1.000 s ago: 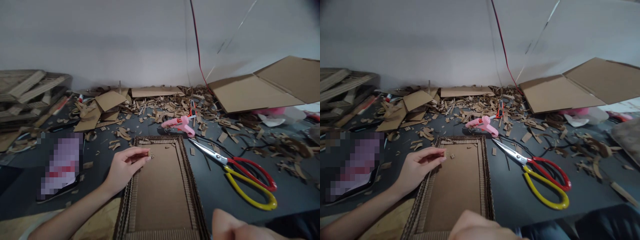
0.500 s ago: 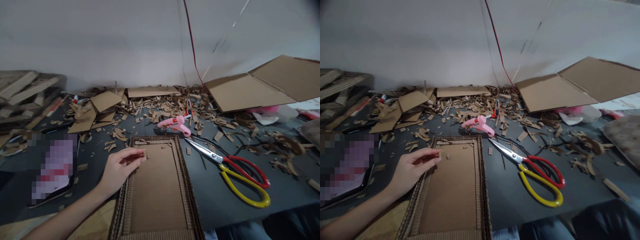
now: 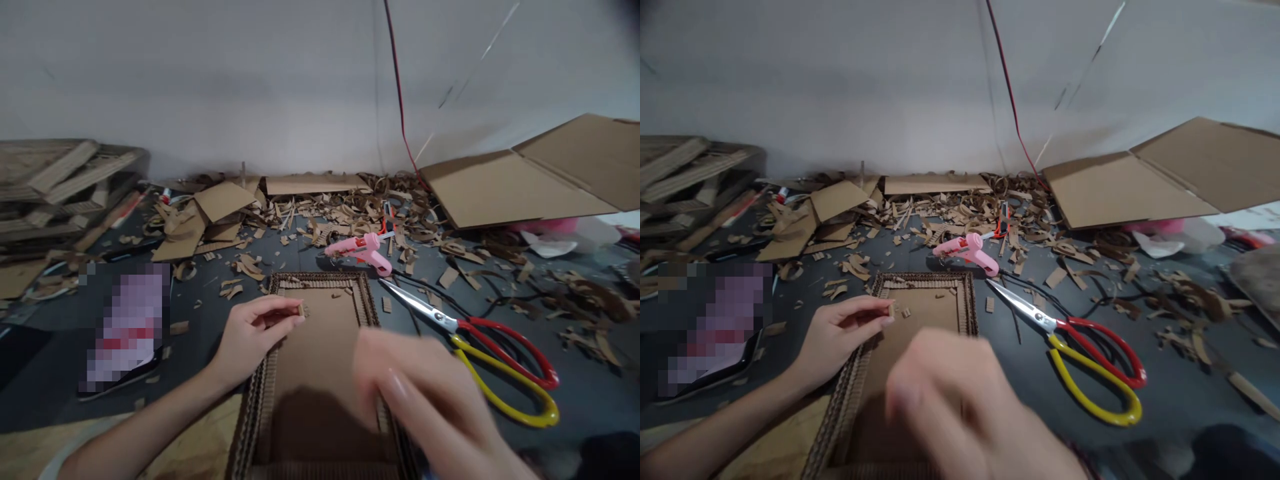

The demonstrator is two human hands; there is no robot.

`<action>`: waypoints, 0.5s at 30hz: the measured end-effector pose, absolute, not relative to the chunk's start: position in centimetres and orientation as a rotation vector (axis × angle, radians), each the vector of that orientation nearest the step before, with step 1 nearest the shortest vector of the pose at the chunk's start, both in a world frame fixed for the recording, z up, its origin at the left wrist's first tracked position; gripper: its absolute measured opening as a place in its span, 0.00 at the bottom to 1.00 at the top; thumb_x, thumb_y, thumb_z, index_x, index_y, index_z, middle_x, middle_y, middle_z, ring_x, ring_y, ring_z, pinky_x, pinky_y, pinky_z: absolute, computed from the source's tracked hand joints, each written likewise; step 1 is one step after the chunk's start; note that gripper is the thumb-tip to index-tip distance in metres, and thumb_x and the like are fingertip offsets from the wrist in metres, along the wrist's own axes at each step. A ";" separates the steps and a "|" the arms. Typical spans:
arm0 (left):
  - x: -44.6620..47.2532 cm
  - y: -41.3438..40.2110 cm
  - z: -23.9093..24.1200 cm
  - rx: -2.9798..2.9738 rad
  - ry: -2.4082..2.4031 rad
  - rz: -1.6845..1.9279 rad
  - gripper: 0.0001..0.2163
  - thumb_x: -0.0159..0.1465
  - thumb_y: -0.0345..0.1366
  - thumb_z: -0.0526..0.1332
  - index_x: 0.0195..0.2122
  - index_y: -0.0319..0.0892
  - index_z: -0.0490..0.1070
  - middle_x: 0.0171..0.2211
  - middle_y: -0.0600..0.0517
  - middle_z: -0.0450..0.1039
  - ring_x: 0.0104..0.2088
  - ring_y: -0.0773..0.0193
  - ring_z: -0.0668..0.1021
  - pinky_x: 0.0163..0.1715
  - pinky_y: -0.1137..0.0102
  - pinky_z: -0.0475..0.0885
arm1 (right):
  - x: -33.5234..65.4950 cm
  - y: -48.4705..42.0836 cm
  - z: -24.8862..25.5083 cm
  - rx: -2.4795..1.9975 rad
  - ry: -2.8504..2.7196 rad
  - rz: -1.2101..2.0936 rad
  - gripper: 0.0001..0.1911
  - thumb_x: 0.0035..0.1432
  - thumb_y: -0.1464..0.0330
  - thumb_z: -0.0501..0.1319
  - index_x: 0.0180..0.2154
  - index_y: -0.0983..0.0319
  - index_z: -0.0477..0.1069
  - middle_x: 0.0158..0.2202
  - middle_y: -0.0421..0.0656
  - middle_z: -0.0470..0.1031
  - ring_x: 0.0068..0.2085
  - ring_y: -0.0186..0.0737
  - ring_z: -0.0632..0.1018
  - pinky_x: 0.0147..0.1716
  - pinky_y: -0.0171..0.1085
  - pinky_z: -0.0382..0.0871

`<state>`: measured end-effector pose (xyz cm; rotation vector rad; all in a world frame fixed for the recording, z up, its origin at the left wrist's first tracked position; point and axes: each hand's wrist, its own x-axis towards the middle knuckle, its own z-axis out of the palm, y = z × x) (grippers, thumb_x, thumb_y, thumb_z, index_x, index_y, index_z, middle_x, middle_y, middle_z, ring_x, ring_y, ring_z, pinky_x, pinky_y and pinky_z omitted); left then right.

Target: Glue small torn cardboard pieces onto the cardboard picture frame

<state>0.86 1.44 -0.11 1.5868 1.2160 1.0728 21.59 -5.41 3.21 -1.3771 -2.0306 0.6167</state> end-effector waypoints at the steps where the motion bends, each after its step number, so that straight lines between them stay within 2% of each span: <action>1: 0.9 1.4 -0.1 1.595 1.208 1.070 0.07 0.47 0.30 0.65 0.29 0.39 0.77 0.28 0.49 0.79 0.29 0.62 0.80 0.31 0.72 0.77 | 20.6 -3.8 3.7 -1.342 -1.981 0.688 0.19 0.61 0.62 0.43 0.23 0.55 0.66 0.20 0.36 0.68 0.23 0.33 0.70 0.21 0.30 0.66; 3: 0.9 1.3 0.0 1.619 1.191 1.059 0.07 0.48 0.30 0.65 0.29 0.39 0.77 0.29 0.49 0.79 0.29 0.62 0.79 0.31 0.73 0.76 | 19.2 -1.1 3.5 -1.276 -1.807 1.073 0.08 0.57 0.67 0.52 0.29 0.59 0.67 0.25 0.37 0.70 0.26 0.33 0.71 0.24 0.30 0.65; 5: 0.8 1.3 0.2 1.648 1.178 1.046 0.06 0.48 0.30 0.65 0.29 0.40 0.78 0.29 0.49 0.79 0.29 0.63 0.79 0.30 0.74 0.76 | 18.5 0.6 2.5 -1.241 -1.696 1.291 0.06 0.54 0.69 0.55 0.29 0.62 0.68 0.24 0.38 0.69 0.26 0.32 0.69 0.24 0.31 0.64; 9: 0.8 1.2 0.4 1.681 1.163 1.033 0.06 0.49 0.30 0.65 0.29 0.40 0.78 0.29 0.49 0.79 0.29 0.62 0.79 0.29 0.74 0.75 | 18.1 1.4 0.6 -1.087 -1.459 1.531 0.05 0.51 0.67 0.59 0.27 0.63 0.69 0.22 0.36 0.66 0.23 0.29 0.66 0.23 0.30 0.62; 15: 0.9 1.1 0.4 1.666 1.124 1.027 0.06 0.50 0.29 0.64 0.29 0.40 0.78 0.28 0.49 0.79 0.29 0.63 0.79 0.30 0.73 0.75 | 18.1 0.8 -0.1 -0.983 -1.230 1.737 0.09 0.50 0.63 0.60 0.26 0.63 0.70 0.24 0.38 0.71 0.25 0.30 0.70 0.26 0.32 0.64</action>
